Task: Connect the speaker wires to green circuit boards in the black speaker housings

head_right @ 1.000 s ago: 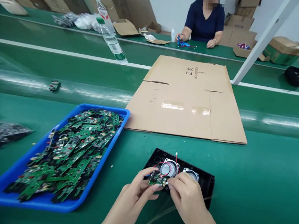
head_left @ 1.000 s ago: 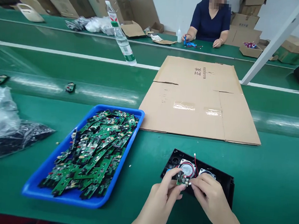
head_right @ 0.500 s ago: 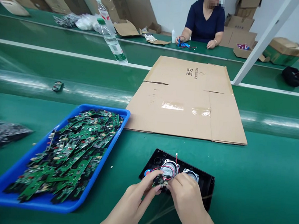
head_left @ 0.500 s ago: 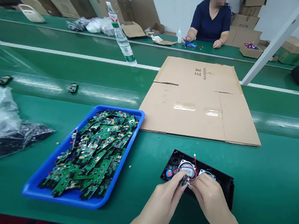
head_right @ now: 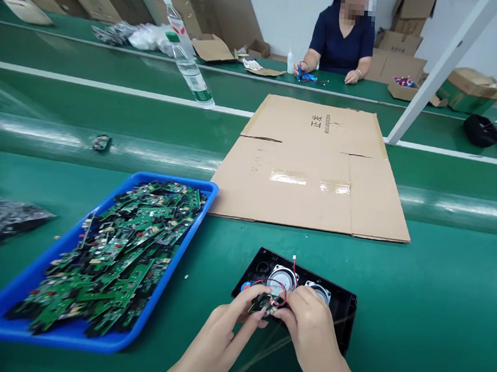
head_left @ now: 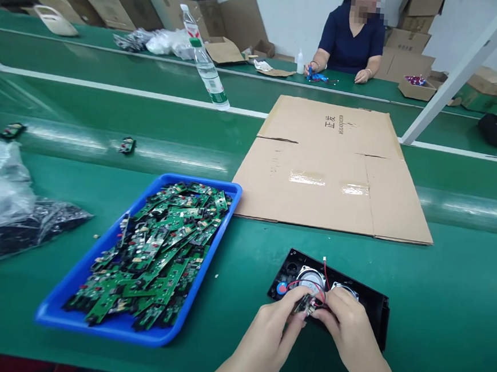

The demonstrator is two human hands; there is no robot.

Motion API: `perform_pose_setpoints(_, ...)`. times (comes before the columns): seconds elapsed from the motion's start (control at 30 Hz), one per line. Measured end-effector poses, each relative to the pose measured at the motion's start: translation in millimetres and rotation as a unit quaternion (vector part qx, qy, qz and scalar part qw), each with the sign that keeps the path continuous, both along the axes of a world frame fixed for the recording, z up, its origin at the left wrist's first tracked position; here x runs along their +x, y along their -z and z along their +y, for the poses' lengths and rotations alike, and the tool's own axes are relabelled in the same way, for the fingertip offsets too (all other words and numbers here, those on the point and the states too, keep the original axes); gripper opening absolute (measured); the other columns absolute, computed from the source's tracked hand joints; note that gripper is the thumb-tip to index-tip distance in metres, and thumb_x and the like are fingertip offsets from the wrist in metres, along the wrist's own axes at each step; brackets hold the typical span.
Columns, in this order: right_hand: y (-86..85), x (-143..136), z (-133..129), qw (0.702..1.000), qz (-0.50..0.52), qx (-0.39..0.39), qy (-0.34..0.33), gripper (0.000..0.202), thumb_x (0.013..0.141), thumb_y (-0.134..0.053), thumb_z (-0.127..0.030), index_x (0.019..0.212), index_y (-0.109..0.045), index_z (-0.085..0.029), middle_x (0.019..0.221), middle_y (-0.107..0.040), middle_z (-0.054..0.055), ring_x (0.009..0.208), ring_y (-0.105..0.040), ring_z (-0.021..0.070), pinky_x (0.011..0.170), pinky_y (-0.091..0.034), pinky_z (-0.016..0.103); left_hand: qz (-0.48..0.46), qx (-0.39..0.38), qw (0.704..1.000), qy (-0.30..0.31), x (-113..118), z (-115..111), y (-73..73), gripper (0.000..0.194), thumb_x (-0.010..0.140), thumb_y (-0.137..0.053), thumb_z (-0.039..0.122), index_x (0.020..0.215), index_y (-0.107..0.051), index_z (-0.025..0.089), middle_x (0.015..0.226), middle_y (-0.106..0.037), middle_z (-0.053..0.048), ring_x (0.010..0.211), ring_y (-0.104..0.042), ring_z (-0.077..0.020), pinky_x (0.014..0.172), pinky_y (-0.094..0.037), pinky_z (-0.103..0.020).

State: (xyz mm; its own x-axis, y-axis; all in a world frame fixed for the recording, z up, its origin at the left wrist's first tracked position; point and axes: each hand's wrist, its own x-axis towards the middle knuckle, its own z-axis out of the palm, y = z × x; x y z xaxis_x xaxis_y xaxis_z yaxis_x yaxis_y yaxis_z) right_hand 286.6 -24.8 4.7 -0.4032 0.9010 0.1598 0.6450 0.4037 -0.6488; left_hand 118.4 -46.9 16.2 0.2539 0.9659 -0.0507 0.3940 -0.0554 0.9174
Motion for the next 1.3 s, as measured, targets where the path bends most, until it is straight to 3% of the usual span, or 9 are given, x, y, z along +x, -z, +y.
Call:
perform_pose_setpoints(0.13,3.0,0,3,0.997,-0.046,-0.001,0.061,0.05,0.092,-0.031,-0.057,0.096,-0.062,-0.019,0.104,-0.056,0.01,0.065,-0.06,0.015,0.049,-0.051,0.028,-0.006,-0.038,0.997,-0.063,1,-3,-1.8,0.027,0.088,-0.04,0.024,0.114,-0.049,0.026,0.082,-0.071,0.0,0.068,-0.07,-0.016,0.058,-0.056,-0.023)
perform_pose_setpoints(0.23,4.4,-1,6,0.995,-0.066,-0.032,0.061,0.044,0.088,-0.044,-0.054,0.111,-0.062,-0.021,0.118,-0.055,0.011,0.078,-0.064,0.021,0.055,-0.055,0.032,-0.046,-0.086,0.99,-0.106,2,-4,-6.6,0.025,0.088,-0.042,0.027,0.112,-0.049,0.024,0.082,-0.072,0.0,0.071,-0.071,-0.0157,0.064,-0.058,-0.025)
perform_pose_setpoints(0.33,3.1,2,7,0.994,0.0,-0.093,0.061,0.033,0.092,-0.041,-0.042,0.106,-0.062,-0.02,0.108,-0.062,0.008,0.086,-0.064,0.0199,0.07,-0.056,0.031,-0.085,-0.117,0.978,-0.15,4,-4,-11.1,0.023,0.086,-0.044,0.03,0.107,-0.05,0.024,0.084,-0.073,-0.001,0.078,-0.071,-0.017,0.068,-0.059,-0.026)
perform_pose_setpoints(0.5,2.9,21,-1,0.957,0.134,-0.174,0.189,0.027,0.09,-0.045,-0.046,0.086,-0.051,-0.02,0.077,-0.065,0.004,0.062,-0.062,0.0144,0.052,-0.051,0.022,-0.109,-0.167,0.966,-0.163,10,-3,-10.6,0.028,0.085,-0.045,0.033,0.111,-0.047,0.022,0.08,-0.073,-0.002,0.075,-0.071,-0.0175,0.069,-0.06,-0.029)
perform_pose_setpoints(0.67,4.2,22,-10,0.993,0.09,-0.013,0.076,0.014,0.093,-0.046,-0.027,0.089,-0.058,-0.02,0.078,-0.062,0.002,0.068,-0.058,0.0123,0.058,-0.048,0.021,-0.118,-0.151,0.971,-0.142,19,2,-3.0,0.025,0.086,-0.045,0.031,0.108,-0.043,0.02,0.084,-0.072,-0.005,0.076,-0.071,-0.0178,0.07,-0.059,-0.03)
perform_pose_setpoints(0.73,4.2,16,-11,0.995,0.06,0.075,0.03,0.011,0.092,-0.047,-0.018,0.09,-0.058,-0.019,0.075,-0.06,0.0,0.069,-0.053,0.0122,0.061,-0.045,0.023,-0.126,-0.135,0.971,-0.15,22,4,-0.4,0.021,0.085,-0.047,0.03,0.103,-0.043,0.021,0.074,-0.069,-0.001,0.072,-0.07,-0.0164,0.069,-0.059,-0.029)
perform_pose_setpoints(0.83,5.0,7,-10,0.988,0.004,0.152,0.029,0.011,0.09,-0.048,-0.011,0.094,-0.057,-0.016,0.069,-0.056,-0.001,0.066,-0.044,0.0126,0.061,-0.037,0.026,-0.123,-0.113,0.972,-0.165,24,5,2.4,0.016,0.085,-0.048,0.029,0.099,-0.043,0.022,0.057,-0.056,0.008,0.063,-0.068,-0.0143,0.069,-0.059,-0.028)
perform_pose_setpoints(1.07,10.1,1,-8,0.991,0.035,0.095,0.084,0.014,0.091,-0.048,-0.016,0.078,-0.053,-0.017,0.065,-0.052,-0.003,0.063,-0.04,0.012,0.062,-0.032,0.027,-0.109,-0.085,0.98,-0.141,22,-3,6.4,0.013,0.084,-0.049,0.025,0.096,-0.044,0.022,0.082,-0.071,-0.003,0.072,-0.071,-0.0175,0.061,-0.058,-0.027)
perform_pose_setpoints(1.3,8.0,4,-6,0.996,0.007,0.068,0.063,0.015,0.09,-0.048,-0.016,0.077,-0.054,-0.016,0.064,-0.052,-0.002,0.063,-0.041,0.0121,0.062,-0.033,0.028,-0.089,-0.054,0.984,-0.144,23,-4,8.3,0.01,0.085,-0.047,0.024,0.095,-0.046,0.021,0.08,-0.071,-0.002,0.071,-0.07,-0.0162,0.061,-0.056,-0.025)
